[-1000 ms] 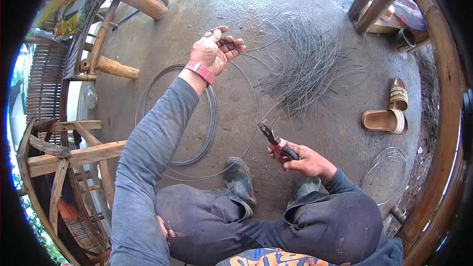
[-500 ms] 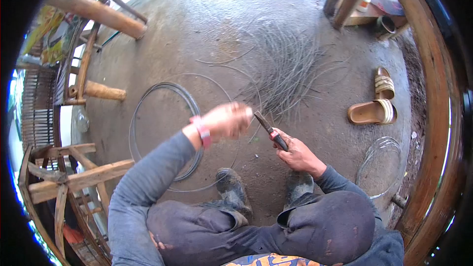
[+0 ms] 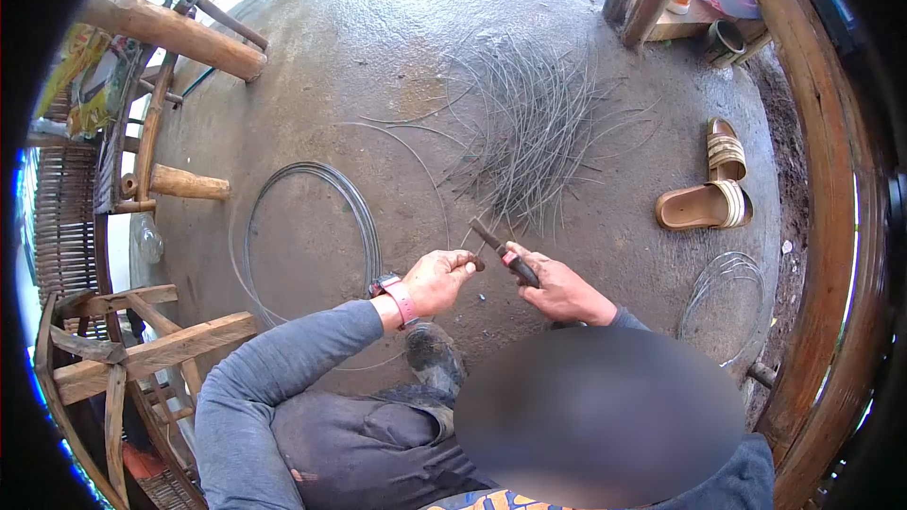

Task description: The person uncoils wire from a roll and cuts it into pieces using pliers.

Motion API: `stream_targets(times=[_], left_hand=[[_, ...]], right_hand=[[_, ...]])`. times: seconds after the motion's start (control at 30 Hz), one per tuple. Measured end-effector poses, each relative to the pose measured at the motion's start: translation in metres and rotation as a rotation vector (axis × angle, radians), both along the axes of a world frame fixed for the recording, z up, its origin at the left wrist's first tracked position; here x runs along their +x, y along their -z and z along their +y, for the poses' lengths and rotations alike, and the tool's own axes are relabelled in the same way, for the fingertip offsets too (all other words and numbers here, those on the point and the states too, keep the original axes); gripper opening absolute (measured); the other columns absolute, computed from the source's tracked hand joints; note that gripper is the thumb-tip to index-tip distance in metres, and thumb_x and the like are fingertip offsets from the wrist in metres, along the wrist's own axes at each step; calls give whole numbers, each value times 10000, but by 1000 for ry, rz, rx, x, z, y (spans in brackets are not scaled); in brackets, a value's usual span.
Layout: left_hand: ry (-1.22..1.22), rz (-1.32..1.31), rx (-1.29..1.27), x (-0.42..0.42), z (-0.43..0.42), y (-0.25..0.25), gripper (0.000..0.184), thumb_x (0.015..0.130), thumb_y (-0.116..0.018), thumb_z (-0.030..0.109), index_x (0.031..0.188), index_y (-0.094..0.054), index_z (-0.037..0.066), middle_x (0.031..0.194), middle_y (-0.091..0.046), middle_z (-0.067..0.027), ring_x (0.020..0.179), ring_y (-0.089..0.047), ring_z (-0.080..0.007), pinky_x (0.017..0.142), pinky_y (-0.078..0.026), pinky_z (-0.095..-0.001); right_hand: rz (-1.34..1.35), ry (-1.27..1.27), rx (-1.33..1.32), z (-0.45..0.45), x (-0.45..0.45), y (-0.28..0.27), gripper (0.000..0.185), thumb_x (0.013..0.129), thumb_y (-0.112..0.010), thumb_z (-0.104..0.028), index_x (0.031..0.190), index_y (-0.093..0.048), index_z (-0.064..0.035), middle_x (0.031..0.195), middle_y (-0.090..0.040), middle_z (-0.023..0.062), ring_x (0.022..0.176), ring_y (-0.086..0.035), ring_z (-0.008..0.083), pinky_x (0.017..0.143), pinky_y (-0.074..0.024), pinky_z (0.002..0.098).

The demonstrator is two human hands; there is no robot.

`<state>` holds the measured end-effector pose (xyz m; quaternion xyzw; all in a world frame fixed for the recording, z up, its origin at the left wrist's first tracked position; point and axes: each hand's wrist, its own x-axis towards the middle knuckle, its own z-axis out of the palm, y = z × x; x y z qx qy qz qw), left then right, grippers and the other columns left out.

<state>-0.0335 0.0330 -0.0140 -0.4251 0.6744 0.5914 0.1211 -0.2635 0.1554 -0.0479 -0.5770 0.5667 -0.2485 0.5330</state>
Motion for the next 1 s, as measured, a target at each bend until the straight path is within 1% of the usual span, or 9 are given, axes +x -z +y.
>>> stream_targets(times=[0.07, 0.2, 0.23, 0.3, 0.43, 0.53, 0.63, 0.9, 1.0], left_hand=[[1, 9, 32, 2, -1, -2, 267, 1044, -511, 158, 1204, -673, 19, 1098, -716, -51, 1048, -611, -118, 955, -475, -298], [-32, 43, 113, 11, -1, 6, 254, 1042, -509, 130, 1198, -676, 19, 1107, -710, -39, 1058, -604, -104, 969, -470, -294], [-49, 56, 141, 14, 0, 9, 251, 1041, -510, 123, 1196, -677, 19, 1113, -709, -35, 1065, -602, -102, 973, -468, -292], [-41, 28, 148, 17, -1, 9, 245, 1039, -515, 120, 1192, -680, 23, 1077, -701, -7, 1011, -596, -86, 929, -475, -275], [-49, 152, 131, 19, -1, 15, 234, 1037, -523, 122, 1178, -685, 32, 980, -671, 40, 845, -550, -46, 780, -472, -239], [-68, 53, 242, 18, -4, 5, 245, 1044, -527, 167, 1153, -694, 26, 1072, -720, -41, 1040, -618, -118, 960, -475, -312], [-90, 98, 232, 17, -3, 2, 215, 1036, -529, 140, 1122, -703, 47, 771, -583, 80, 641, -442, -25, 590, -398, -226], [-80, 123, 227, 18, -3, 4, 215, 1034, -532, 156, 1115, -707, 59, 715, -530, 92, 605, -416, -26, 560, -375, -226], [-69, 98, 227, 15, -5, 1, 217, 1031, -532, 147, 1125, -703, 52, 754, -566, 81, 656, -463, -33, 610, -413, -234]], right_hand=[[-65, -18, 41, 1, 3, -5, 621, 870, -573, -107, 1470, -441, -10, 1549, -412, 222, 1397, -448, 359, 1153, -363, 372], [-31, -66, 33, 2, 6, -6, 716, 816, -541, -80, 1498, -366, 50, 1507, -429, 281, 1377, -455, 380, 1160, -362, 394], [-32, -71, 39, 2, 6, -6, 705, 833, -549, -88, 1504, -365, 25, 1519, -425, 261, 1384, -449, 377, 1162, -358, 389], [-36, -79, 51, 3, 6, -6, 683, 868, -565, -105, 1516, -365, -25, 1543, -416, 219, 1398, -436, 372, 1166, -349, 379], [-38, -79, 49, 3, 7, -7, 701, 850, -547, -101, 1517, -353, -5, 1536, -414, 239, 1395, -438, 375, 1168, -350, 384], [-34, -90, 16, 4, 8, -7, 722, 816, -517, -85, 1504, -348, 53, 1518, -417, 278, 1386, -447, 377, 1167, -355, 392], [-37, -98, 15, 5, 11, -6, 708, 816, -511, -81, 1494, -362, 56, 1525, -410, 274, 1386, -449, 374, 1167, -356, 391], [-66, -39, 81, 6, 16, -8, 695, 808, -509, -83, 1482, -393, 39, 1535, -401, 268, 1389, -445, 375, 1179, -343, 386], [11, -9, -27, 10, 18, -2, 663, 824, -542, -108, 1466, -424, 7, 1427, -531, 241, 1327, -519, 366, 1110, -405, 383]])
